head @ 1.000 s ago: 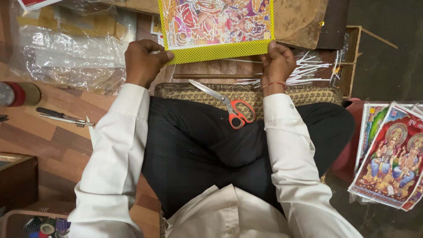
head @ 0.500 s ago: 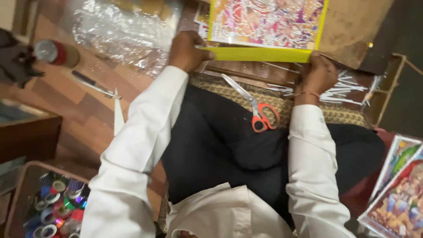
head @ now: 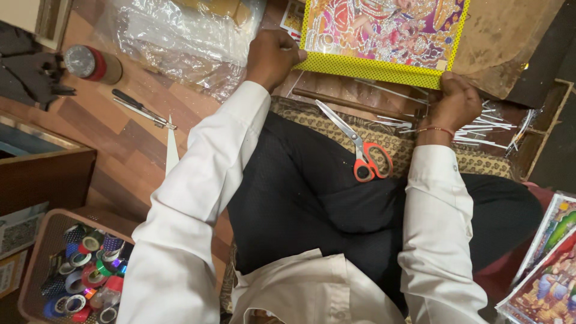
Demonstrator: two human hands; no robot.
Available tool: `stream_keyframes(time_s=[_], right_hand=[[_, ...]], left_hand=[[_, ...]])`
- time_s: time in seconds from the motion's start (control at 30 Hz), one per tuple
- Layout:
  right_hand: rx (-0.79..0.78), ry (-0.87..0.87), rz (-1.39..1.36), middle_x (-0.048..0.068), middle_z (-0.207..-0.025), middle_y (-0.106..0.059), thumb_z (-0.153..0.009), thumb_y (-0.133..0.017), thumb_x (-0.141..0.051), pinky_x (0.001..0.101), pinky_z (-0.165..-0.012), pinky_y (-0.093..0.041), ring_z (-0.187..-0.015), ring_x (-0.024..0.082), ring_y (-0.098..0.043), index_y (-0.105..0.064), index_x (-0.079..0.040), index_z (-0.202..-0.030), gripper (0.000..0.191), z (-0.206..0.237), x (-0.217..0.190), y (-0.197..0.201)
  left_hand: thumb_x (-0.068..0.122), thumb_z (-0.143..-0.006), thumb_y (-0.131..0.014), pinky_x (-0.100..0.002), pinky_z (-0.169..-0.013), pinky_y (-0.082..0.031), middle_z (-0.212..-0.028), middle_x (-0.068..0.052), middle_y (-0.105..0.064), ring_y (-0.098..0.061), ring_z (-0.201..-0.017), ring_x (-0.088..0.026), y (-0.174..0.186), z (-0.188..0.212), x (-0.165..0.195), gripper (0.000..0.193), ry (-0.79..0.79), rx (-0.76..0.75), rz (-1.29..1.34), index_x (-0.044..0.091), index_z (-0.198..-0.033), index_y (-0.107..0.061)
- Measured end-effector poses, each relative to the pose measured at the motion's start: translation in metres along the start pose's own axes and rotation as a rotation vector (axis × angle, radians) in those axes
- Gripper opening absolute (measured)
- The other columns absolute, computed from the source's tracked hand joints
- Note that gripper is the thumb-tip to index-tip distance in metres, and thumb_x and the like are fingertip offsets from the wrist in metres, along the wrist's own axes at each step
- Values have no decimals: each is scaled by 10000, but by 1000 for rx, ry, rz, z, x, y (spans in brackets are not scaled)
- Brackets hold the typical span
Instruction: The person sits on the floor and assembles printed cards by attaching yellow foam borders and laminating them with clear plastic sheets. They use scissors to trim excess plastic and a knife to cut the foam, then stack the finished cards.
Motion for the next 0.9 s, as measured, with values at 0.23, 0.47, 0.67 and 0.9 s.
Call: stream_keyframes(time_s=[0.23, 0.47, 0.67, 0.9], right_hand=[[18, 26, 52, 100, -763, -754, -797, -745, 72, 259, -475, -479, -563, 160, -648, -775, 28, -849, 75, 4, -4, -1], [20, 3, 44, 93, -776, -758, -795, -742, 76, 262, -483, -480, -581, 158, -659, -770, 24, -843, 76, 5, -5, -4], [18, -83, -25, 109, -775, -750, -797, -735, 73, 286, -499, -491, -594, 196, -683, -755, 28, -853, 74, 1, 0, -6], [-5, -670, -170, 24, -953, -746, -872, -706, -216, 412, -889, -445, -875, 204, -672, -733, -129, -1010, 166, -9, -2, -2]], left_hand=[[177, -700, -892, -359, -675, -568, -774, -137, -759, -735, -692, -247, -3, -1, 0, 213, 14, 8, 45, 21, -793, -781], [154, -691, -896, -366, -661, -559, -754, -135, -746, -720, -671, -241, -3, -4, -3, 205, 25, 0, 47, 11, -763, -768], [72, -691, -887, -343, -572, -554, -705, -98, -723, -700, -627, -200, -8, -12, -11, 171, 122, -62, 218, 2, -715, -732], [-20, -706, -835, -388, -511, -548, -759, -72, -702, -692, -650, -211, -8, -24, -29, 160, 416, -203, 599, 18, -757, -688]])
Point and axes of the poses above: each hand's wrist, its own z-axis away from the middle knuckle, its own y-axis out of the back of the hand, x = y × z, the point moved 2 cm from there along -z, towards the middle knuckle
